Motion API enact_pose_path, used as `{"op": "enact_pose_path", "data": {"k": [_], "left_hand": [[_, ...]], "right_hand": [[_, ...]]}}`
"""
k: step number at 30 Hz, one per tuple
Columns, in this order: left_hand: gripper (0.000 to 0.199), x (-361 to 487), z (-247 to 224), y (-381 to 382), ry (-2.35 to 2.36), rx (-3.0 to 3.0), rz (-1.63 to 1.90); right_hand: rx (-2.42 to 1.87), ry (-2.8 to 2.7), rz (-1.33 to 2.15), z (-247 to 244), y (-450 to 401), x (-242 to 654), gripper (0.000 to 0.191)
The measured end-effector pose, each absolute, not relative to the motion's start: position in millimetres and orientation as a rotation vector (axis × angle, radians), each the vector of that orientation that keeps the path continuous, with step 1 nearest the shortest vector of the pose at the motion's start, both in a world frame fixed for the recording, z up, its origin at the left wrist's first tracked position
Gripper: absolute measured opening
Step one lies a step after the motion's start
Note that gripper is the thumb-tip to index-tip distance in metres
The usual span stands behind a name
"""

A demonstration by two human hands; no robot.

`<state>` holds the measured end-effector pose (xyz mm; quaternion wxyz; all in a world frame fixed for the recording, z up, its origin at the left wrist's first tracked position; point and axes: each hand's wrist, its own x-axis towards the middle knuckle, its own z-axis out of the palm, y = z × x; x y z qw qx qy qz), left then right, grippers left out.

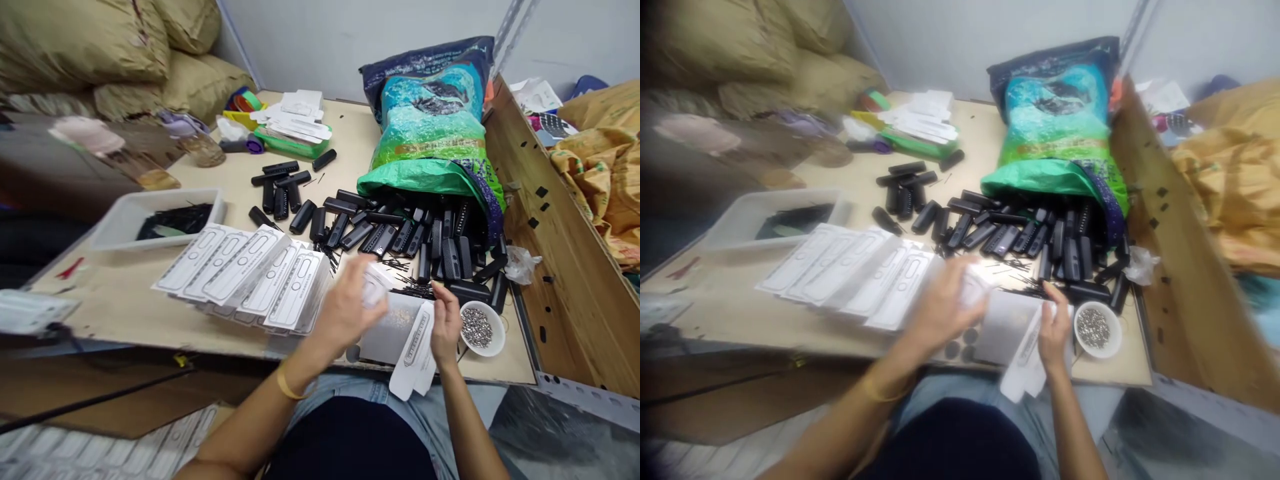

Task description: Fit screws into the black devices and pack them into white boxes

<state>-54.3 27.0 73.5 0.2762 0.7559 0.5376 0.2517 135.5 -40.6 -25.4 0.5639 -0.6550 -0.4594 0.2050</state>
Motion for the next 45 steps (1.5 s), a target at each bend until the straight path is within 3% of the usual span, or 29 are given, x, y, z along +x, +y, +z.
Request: {"op": "enact_pose_path", "data": {"k": [3, 6, 9, 13, 15, 20, 27, 30, 35, 38, 45], "left_hand": [[0.062, -103, 104, 49, 1.886, 2.203, 0.640], [0.057, -123, 103, 65, 2.067, 2.360, 0.698], [0.046, -86, 74, 70, 1.843, 2.290, 0.784], [0.049, 21, 9, 71, 1.376, 2.086, 0.466], [0.054, 67, -21, 75, 1.412, 2.028, 0.359], [0.035, 93, -60, 89, 1.471, 1.896, 0.359], [0.028, 45, -48, 97, 1.330, 1.737, 0.754], [0.029, 37, -34, 85, 1.048, 1.164, 0.994], [0.025, 30, -16, 58, 0.746, 0.221, 0.876], [0.017, 28, -14, 49, 0.736, 0.087, 0.867], [0.019, 30, -9, 43, 0.704, 0.085, 0.898]], "right_hand": [[-1.810, -1.063, 0.371, -32, -57, 187, 0.027], [-2.037, -1.219, 0.312, -53, -75, 229, 0.026], [-2.165, -1.373, 0.257, -77, -87, 248, 0.021], [-2.237, -1.458, 0.259, -91, -91, 251, 0.019], [-2.245, -1.495, 0.234, -91, -91, 250, 0.020], [-2.330, -1.556, 0.142, -87, -89, 247, 0.022], [-2.314, -1.380, 0.189, -81, -84, 244, 0.019], [-2.076, -1.061, 0.370, -72, -84, 235, 0.016], [-1.590, -0.647, 0.709, -50, -67, 184, 0.021], [-1.486, -0.600, 0.745, -41, -56, 151, 0.021], [-1.518, -0.770, 0.539, -38, -52, 126, 0.014]]}}
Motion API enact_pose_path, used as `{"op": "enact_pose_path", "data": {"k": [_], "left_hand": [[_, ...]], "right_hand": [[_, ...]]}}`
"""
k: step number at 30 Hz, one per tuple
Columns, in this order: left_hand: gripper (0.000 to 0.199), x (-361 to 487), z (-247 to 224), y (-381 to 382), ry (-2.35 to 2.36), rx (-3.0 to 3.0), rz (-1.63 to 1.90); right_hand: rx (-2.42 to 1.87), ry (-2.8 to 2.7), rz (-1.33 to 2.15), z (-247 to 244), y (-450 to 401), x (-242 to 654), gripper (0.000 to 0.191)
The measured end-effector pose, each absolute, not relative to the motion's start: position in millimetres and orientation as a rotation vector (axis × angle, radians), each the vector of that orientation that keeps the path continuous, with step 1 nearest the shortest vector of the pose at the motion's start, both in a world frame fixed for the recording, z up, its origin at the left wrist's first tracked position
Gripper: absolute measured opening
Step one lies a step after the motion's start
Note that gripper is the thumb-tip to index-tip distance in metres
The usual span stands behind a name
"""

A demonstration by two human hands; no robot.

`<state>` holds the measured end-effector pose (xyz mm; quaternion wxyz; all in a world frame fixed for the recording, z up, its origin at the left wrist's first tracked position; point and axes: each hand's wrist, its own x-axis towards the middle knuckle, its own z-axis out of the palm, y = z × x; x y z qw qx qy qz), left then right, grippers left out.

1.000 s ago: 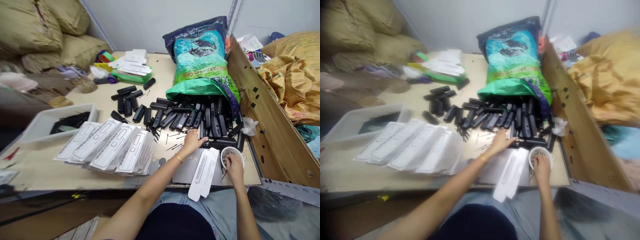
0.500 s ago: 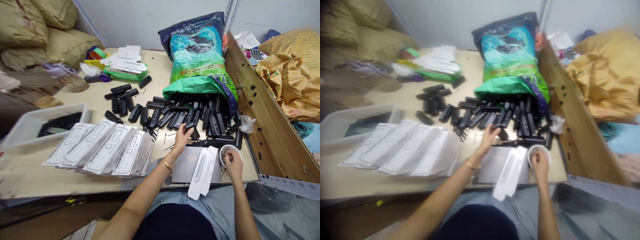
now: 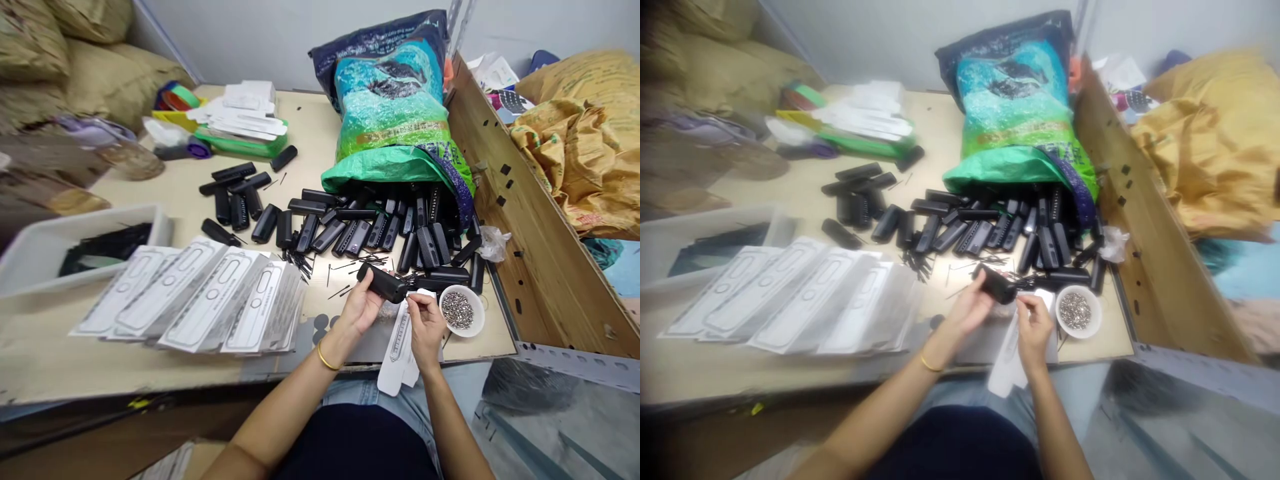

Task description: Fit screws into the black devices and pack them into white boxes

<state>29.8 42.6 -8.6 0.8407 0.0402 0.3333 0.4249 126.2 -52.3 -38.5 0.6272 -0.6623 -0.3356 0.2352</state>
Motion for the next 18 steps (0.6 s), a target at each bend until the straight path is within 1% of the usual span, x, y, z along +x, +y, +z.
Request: {"op": "enact_pose_path", "data": {"k": [5, 8, 13, 18], "left_hand": [[0.017, 31, -3, 38, 0.736, 0.080, 0.934], [0.017, 30, -1, 36, 0.750, 0.083, 0.929], [0.017, 31, -3, 33, 0.727, 0.069, 0.860], [0.023, 33, -6, 29, 0.734, 0.044, 0.851]], "right_hand": [[-1.593, -1.048, 0.257, -32, -51, 127, 0.009], [-1.578, -1.100, 0.164, -31, -49, 126, 0.009], [-1.509, -0.963, 0.173, -30, -44, 121, 0.010], [-1.481, -0.813, 0.274, -29, -40, 118, 0.011]]}}
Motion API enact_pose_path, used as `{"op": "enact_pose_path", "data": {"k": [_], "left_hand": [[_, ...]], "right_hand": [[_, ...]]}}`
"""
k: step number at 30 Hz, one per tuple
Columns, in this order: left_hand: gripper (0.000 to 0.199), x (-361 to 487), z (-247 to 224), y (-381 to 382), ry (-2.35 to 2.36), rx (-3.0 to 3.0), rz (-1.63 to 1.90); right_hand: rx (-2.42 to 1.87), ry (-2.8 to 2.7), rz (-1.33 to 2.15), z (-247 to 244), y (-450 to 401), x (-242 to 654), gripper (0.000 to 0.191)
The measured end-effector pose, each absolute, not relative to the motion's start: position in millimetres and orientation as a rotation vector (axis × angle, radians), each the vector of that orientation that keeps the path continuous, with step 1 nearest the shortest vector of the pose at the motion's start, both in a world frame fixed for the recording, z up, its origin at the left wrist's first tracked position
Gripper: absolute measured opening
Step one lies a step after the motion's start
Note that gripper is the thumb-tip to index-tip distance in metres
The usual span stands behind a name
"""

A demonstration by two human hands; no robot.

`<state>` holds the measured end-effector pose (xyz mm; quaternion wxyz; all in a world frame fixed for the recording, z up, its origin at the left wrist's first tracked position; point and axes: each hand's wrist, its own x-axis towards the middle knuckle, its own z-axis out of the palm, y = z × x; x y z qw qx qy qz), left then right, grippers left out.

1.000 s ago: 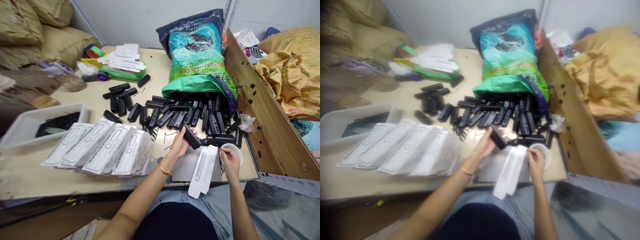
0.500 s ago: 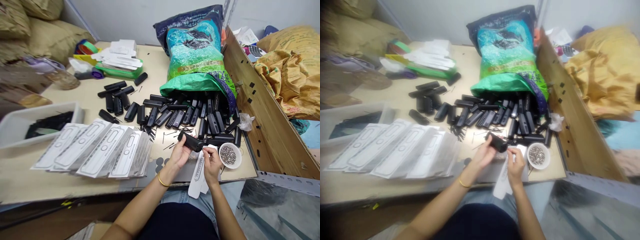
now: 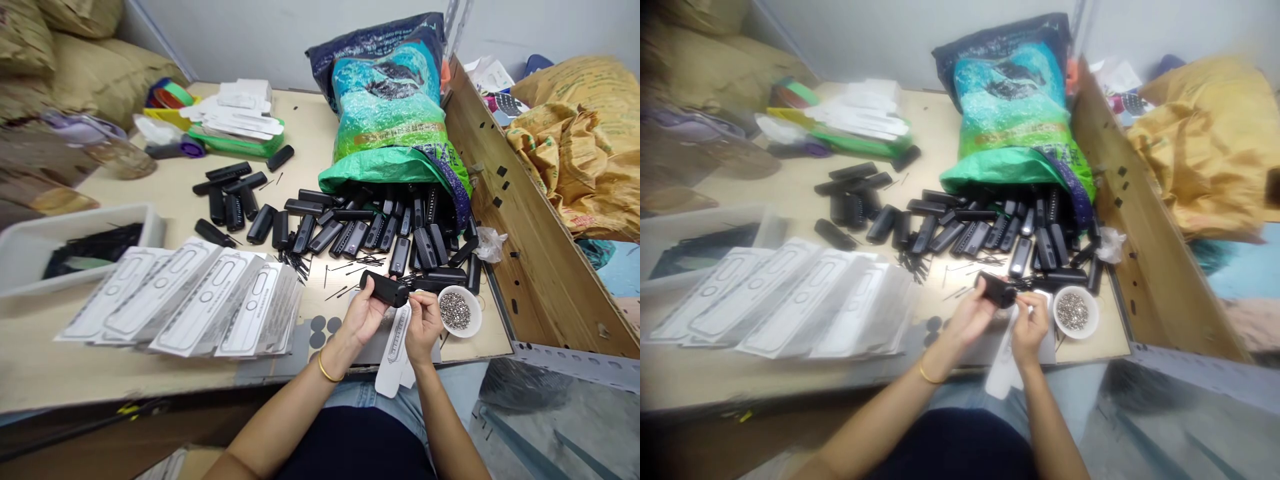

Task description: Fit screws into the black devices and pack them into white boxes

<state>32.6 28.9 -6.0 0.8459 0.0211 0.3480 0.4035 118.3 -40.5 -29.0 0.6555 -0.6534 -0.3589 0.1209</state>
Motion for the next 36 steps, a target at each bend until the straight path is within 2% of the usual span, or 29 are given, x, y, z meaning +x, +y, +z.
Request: {"op": "enact_pose_path", "data": {"k": [17, 20, 24, 26, 29, 31, 34, 36], "left_hand": [[0.021, 33, -16, 26, 0.715, 0.066, 0.946], [0.021, 33, -11, 27, 0.732, 0.084, 0.962], [0.021, 19, 17, 24, 0.707, 0.226, 1.039], [0.026, 6, 24, 18, 0.667, 0.393, 1.109], [0.033, -6, 9, 9, 0.748, 0.828, 0.897], [0.033, -6, -12, 12, 0.819, 0.905, 0.823], [0.031, 0, -38, 33, 0.919, 0.897, 0.876], [0.031, 4, -46, 53, 1.030, 0.912, 0.960]], "right_hand": [[-1.539, -1.090, 0.032, -31, -44, 121, 0.009], [-1.507, -1.093, 0.122, -40, -47, 117, 0.013], [-1.490, -0.921, 0.404, -48, -58, 116, 0.031], [-1.499, -0.777, 0.420, -47, -66, 126, 0.034], [-1.595, -0.677, 0.305, -39, -74, 153, 0.027], [-1.729, -0.786, 0.223, -32, -79, 175, 0.020], [-1.904, -1.009, 0.162, -24, -82, 205, 0.019], [-1.992, -1.167, 0.241, -23, -81, 216, 0.018]]}}
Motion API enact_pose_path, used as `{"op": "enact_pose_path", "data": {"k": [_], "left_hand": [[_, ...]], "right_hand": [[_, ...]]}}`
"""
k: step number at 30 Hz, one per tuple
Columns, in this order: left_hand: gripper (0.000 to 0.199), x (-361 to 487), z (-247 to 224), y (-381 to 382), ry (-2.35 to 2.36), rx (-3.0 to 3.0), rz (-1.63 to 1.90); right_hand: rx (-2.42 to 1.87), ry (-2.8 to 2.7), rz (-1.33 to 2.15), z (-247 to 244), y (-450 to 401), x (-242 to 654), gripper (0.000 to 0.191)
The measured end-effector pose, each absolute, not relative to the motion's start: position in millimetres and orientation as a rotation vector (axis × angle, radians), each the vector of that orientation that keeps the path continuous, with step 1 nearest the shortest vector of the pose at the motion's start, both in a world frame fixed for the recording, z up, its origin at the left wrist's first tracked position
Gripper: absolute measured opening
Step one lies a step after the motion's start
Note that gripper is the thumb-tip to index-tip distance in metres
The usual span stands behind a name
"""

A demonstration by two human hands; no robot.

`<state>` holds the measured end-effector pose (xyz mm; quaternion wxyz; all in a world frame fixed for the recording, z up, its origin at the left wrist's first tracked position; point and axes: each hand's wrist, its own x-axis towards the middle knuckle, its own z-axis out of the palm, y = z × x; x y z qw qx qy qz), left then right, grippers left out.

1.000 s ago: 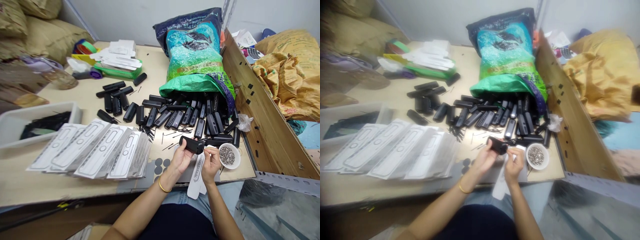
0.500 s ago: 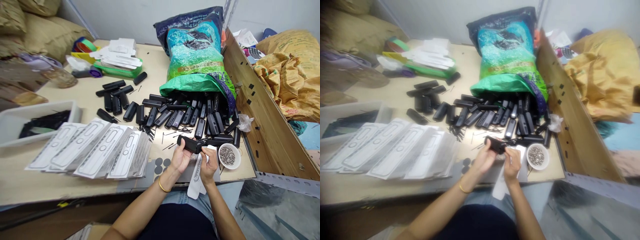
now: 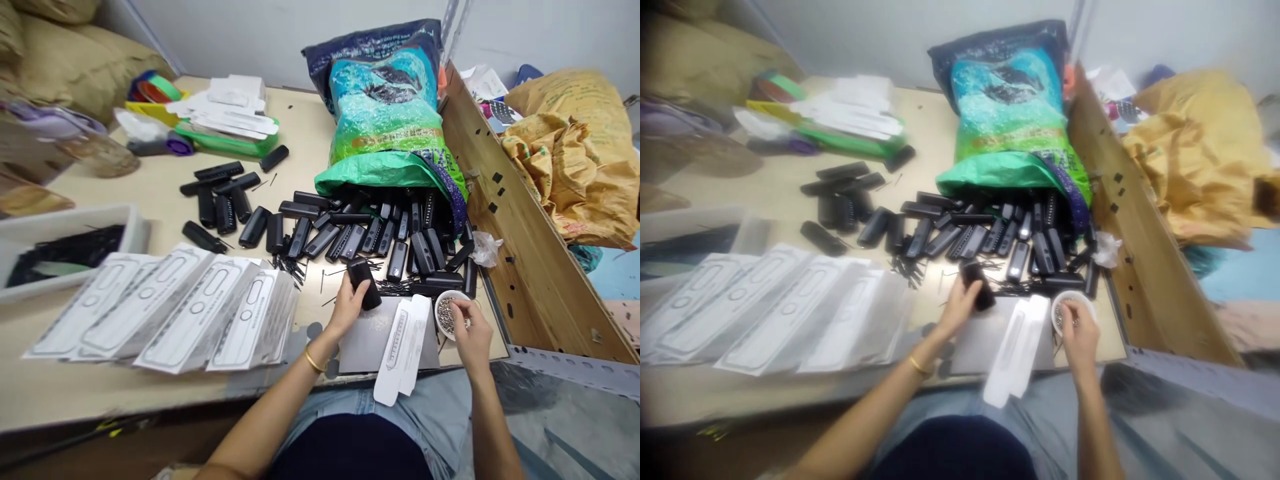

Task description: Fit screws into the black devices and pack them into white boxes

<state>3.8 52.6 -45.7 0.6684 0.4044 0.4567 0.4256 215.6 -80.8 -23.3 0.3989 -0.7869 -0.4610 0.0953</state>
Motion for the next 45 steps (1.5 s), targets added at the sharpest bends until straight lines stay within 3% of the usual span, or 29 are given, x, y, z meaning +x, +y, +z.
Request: {"op": "enact_pose_path", "data": {"k": [4, 7, 9, 12, 15, 19, 22, 25, 28, 33, 39, 45], "left_hand": [[0.044, 12, -48, 80, 1.189, 0.919, 1.101], [0.056, 16, -46, 79, 1.156, 0.988, 1.194], [0.052, 16, -41, 67, 1.061, 1.090, 1.147], [0.040, 11, -30, 42, 0.884, 1.194, 0.884], [0.044, 5, -19, 21, 0.783, 1.072, 0.645], [0.035, -2, -11, 7, 0.492, 0.586, 0.289], [0.038, -5, -10, 6, 0.441, 0.443, 0.303], [0.054, -6, -9, 10, 0.489, 0.498, 0.452], [0.070, -5, -7, 14, 0.539, 0.577, 0.535], [0.061, -3, -10, 16, 0.674, 0.744, 0.525], [0.082, -6, -15, 17, 0.772, 0.856, 0.532], [0.088, -10, -17, 12, 0.883, 1.224, 0.514]], "right_hand": [[-2.168, -1.782, 0.370, -35, -70, 209, 0.010], [-2.301, -2.082, 0.216, -43, -56, 199, 0.028], [-2.365, -2.136, 0.249, -44, -45, 200, 0.031], [-2.278, -2.166, 0.498, -38, -29, 209, 0.012], [-2.011, -2.032, 0.656, -26, -16, 214, 0.011], [-1.539, -1.676, 0.940, -11, -6, 212, 0.017], [-1.248, -1.382, 1.146, -9, -3, 203, 0.024], [-1.324, -1.177, 0.984, -13, -6, 184, 0.017], [-1.487, -1.058, 0.925, -20, -13, 159, 0.026], [-1.536, -0.910, 0.966, -24, -20, 130, 0.028], [-1.375, -0.803, 0.939, -24, -12, 126, 0.019], [-1.424, -0.694, 1.032, -37, -2, 124, 0.024]]}}
